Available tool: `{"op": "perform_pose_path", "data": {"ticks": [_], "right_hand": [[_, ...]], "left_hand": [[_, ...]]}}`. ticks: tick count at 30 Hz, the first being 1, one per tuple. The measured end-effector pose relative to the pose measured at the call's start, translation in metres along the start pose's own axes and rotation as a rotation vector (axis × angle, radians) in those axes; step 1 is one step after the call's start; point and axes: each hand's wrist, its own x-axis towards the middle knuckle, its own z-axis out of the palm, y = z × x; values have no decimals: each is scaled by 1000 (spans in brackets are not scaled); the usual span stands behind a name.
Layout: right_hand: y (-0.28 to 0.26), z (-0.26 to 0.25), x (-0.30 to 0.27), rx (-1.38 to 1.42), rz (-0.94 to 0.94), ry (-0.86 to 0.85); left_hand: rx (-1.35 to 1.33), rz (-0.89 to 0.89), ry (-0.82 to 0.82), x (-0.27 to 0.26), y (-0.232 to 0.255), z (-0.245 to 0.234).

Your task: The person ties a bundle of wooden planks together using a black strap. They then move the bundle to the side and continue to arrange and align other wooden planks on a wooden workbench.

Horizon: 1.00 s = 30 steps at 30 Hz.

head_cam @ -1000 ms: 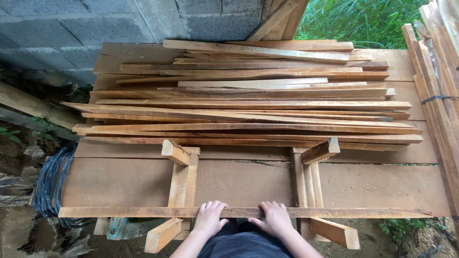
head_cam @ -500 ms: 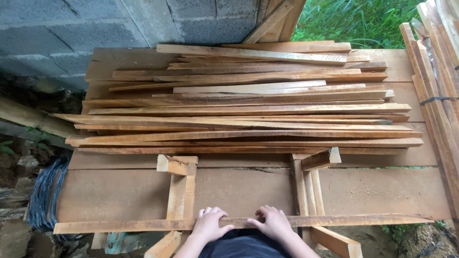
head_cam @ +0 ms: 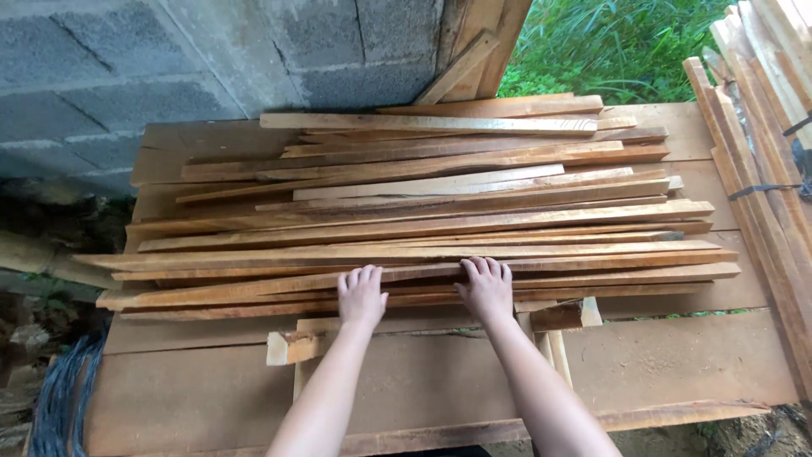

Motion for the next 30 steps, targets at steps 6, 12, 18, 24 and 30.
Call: {"op": "perform_pose_path", "data": {"ticks": [6,12,18,24,30], "right_hand": [[17,6,24,-36,-127,-49],[30,-28,18,182,-212,83],[14,-152,6,275,-198,383],[15,-194,-74,228,-249,264],[6,-193,-148,330,-210,102]], "left_hand": [[43,-13,43,17,-14,15],[-159,-99,1,-1,-5,-43],[-220,-44,266,-49,13,-153],[-279,171,225,-145,41,-213],[-304,174,131,-204,57,-168]]}}
